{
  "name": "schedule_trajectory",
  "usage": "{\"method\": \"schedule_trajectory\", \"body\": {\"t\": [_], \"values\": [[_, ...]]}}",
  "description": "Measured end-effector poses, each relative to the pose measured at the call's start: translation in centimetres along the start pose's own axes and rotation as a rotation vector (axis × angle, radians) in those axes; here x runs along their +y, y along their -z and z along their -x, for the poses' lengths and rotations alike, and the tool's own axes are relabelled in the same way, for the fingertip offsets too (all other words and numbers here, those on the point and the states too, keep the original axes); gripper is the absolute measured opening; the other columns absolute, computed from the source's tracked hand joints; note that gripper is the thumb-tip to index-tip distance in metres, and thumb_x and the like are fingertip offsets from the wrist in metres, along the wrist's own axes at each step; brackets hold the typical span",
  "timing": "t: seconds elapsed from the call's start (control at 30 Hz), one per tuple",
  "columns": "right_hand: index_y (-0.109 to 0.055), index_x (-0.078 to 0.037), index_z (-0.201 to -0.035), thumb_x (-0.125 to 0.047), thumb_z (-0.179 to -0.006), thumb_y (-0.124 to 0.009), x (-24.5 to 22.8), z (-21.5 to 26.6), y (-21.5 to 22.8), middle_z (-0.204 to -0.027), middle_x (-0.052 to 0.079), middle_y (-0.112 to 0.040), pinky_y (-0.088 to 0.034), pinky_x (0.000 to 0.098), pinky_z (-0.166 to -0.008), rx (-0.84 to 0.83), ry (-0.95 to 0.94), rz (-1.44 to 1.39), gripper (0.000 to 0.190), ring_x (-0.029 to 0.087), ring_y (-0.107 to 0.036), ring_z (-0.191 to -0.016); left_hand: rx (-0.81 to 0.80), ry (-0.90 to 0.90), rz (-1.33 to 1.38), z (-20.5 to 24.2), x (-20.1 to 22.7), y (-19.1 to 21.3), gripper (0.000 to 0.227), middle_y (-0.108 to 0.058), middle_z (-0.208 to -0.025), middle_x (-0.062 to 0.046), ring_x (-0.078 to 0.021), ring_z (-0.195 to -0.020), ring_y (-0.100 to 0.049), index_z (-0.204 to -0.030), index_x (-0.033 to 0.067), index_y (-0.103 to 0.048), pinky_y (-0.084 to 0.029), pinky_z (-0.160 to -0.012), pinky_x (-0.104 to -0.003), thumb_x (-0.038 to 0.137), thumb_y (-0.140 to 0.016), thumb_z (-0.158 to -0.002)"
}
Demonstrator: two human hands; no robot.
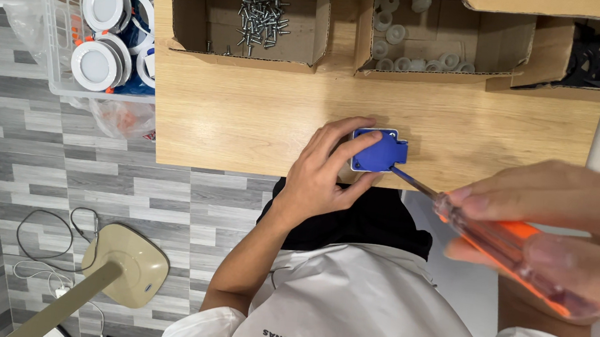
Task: The person assembles a small electrical component by hand, inserting a black plastic piece into a blue housing. They then use a screwdriver to tighten screws into the blue housing to secure the parts together. The person repeats this assembly process with a second set of components.
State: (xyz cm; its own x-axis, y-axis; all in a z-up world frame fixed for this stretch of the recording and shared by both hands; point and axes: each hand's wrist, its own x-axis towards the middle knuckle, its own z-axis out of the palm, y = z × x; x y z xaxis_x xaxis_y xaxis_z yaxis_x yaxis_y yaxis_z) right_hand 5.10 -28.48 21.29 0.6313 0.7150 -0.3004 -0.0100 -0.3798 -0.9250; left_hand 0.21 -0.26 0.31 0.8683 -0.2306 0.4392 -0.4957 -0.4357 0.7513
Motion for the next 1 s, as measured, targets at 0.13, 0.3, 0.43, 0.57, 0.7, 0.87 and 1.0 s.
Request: {"method": "schedule_trajectory", "body": {"t": [0.13, 0.3, 0.43, 0.57, 0.7, 0.87, 1.0], "values": [[-0.075, -0.006, -0.12, -0.013, -0.09, -0.063, -0.8, -0.1, -2.0, -0.125, 0.011, -0.082, -0.089, 0.0286, -0.093, 0.216, 0.002, 0.148, 0.033, 0.018, -0.086, -0.126, -0.004, 0.006, 0.001, 0.0, 0.1, 0.0, 0.049, -0.062, -0.148, -0.019, -0.0371, -0.133, -0.071, -0.148, 0.0107, -0.056, -0.059, -0.113, -0.047, 0.02, -0.081, -0.107], [-0.078, -0.001, -0.097, -0.026, -0.095, -0.062, -0.5, 0.1, -2.0, -0.096, 0.009, -0.07, -0.094, 0.0302, -0.086, 0.254, -0.134, 0.094, 0.029, 0.017, -0.086, -0.089, 0.002, 0.009, 0.003, -0.1, 0.2, 0.0, 0.05, -0.063, -0.148, -0.018, -0.0361, -0.132, -0.071, -0.148, 0.0112, -0.056, -0.059, -0.113, -0.046, 0.019, -0.083, -0.106], [-0.09, -0.036, -0.145, -0.028, -0.08, -0.079, -0.9, 0.7, -1.0, -0.154, -0.012, -0.088, -0.075, 0.0366, -0.035, 0.211, -0.535, -0.205, 0.066, 0.037, -0.12, -0.079, 0.005, 0.012, 0.018, -0.2, 0.3, 0.1, 0.049, -0.063, -0.147, -0.019, -0.037, -0.133, -0.071, -0.147, 0.0099, -0.057, -0.058, -0.114, -0.046, 0.019, -0.083, -0.107], [-0.111, -0.06, -0.129, -0.04, -0.079, -0.082, -0.4, 0.8, 0.0, -0.165, -0.055, -0.096, -0.083, 0.0416, -0.04, 0.003, -0.778, 0.022, 0.062, 0.023, -0.109, -0.045, 0.008, 0.011, 0.027, -0.2, 0.4, 0.2, 0.048, -0.063, -0.146, -0.019, -0.0369, -0.132, -0.071, -0.146, 0.0099, -0.058, -0.059, -0.114, -0.046, 0.019, -0.083, -0.107], [-0.098, -0.024, -0.13, -0.042, -0.089, -0.068, 0.8, 0.6, -0.6, -0.151, -0.005, -0.097, -0.092, 0.0402, -0.093, 0.048, -0.335, -0.073, 0.054, 0.012, -0.102, -0.129, 0.008, 0.003, 0.022, -0.2, 0.2, 0.1, 0.048, -0.063, -0.146, -0.018, -0.0362, -0.131, -0.071, -0.146, 0.0098, -0.059, -0.058, -0.114, -0.046, 0.02, -0.084, -0.107], [-0.063, -0.014, -0.135, -0.027, -0.06, -0.11, 2.5, -2.6, -1.3, -0.065, -0.009, -0.073, -0.067, 0.009, -0.06, 0.218, 0.35, 0.227, 0.089, 0.001, -0.065, -0.045, 0.103, -0.034, -0.027, 0.0, 0.0, -0.6, 0.055, -0.065, -0.137, -0.019, -0.0356, -0.118, -0.071, -0.144, 0.0121, -0.057, -0.062, -0.103, -0.045, 0.022, -0.092, -0.103], [-0.069, -0.007, -0.12, -0.02, -0.057, -0.108, 1.8, -2.3, -3.0, -0.091, 0.008, -0.086, -0.078, 0.0232, -0.077, 0.356, 0.331, 0.238, 0.075, 0.014, -0.094, -0.078, 0.122, -0.037, -0.029, 0.0, 0.1, -0.8, 0.056, -0.066, -0.136, -0.019, -0.0354, -0.119, -0.071, -0.143, 0.0118, -0.057, -0.062, -0.104, -0.045, 0.02, -0.094, -0.101]]}}
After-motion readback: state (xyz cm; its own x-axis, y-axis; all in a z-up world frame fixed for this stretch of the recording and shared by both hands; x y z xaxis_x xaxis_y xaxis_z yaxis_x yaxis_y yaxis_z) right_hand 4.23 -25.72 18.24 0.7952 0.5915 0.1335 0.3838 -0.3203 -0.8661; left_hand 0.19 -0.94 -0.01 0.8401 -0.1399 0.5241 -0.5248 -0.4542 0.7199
